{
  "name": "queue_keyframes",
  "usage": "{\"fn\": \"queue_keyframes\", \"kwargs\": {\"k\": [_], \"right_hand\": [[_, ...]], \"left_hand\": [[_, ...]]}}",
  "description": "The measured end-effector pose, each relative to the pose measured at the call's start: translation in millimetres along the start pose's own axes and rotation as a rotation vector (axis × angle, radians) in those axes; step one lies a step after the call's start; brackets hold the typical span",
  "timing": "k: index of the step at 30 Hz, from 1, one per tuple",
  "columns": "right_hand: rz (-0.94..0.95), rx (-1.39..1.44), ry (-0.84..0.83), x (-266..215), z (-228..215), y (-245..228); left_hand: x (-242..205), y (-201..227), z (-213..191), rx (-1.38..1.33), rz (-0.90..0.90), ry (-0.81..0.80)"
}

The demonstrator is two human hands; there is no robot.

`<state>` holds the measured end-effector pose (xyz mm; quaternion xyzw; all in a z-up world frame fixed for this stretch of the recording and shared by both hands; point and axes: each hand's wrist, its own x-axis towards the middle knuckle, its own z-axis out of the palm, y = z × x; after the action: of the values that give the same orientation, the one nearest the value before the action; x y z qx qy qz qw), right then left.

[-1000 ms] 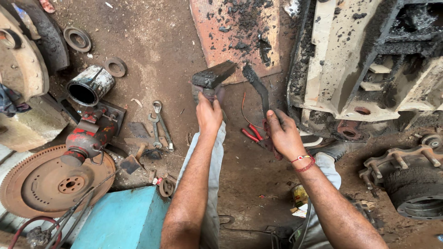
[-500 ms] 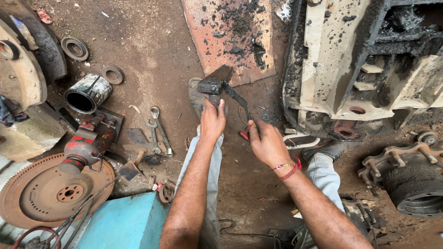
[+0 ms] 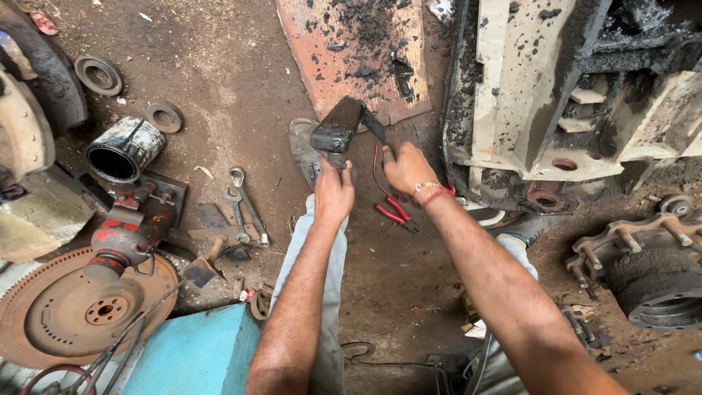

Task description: The person scrapes a long metal part with a scraper, then retrieves a smaller metal part from a vehicle chassis and scrapes it on a cardboard sheet. The person uses a cloth to wipe the scraped parts.

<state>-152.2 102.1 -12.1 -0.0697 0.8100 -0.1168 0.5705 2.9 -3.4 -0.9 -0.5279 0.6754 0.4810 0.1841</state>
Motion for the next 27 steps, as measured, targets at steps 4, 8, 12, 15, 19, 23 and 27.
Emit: {"fn": "queue_keyframes", "kwargs": {"k": [4, 8, 12, 15, 19, 23, 27], "right_hand": [[-0.035, -0.091, 0.066, 32, 17, 13], [-0.016, -0.106, 0.079, 36, 22, 32], [-0.138, 0.086, 0.185, 27, 16, 77], [-0.147, 0.421, 0.084, 42, 27, 105], [-0.046, 0.822, -0.036, 83, 73, 144], [-0.001, 0.684, 0.062, 123, 121, 180], [0.115, 0.566, 0.164, 113, 150, 195]], "left_hand": [[3, 4, -6, 0.072, 0.001, -0.001], [2, 3, -13, 0.190, -0.066, -0.017], [4, 2, -11, 0.238, -0.089, -0.004], [9, 4, -17, 0.220, -0.078, 0.021], [9, 4, -23, 0.187, -0.050, 0.047], [15, -5, -20, 0.154, -0.020, 0.041], [8, -12, -16, 0.162, -0.049, 0.045]]}}
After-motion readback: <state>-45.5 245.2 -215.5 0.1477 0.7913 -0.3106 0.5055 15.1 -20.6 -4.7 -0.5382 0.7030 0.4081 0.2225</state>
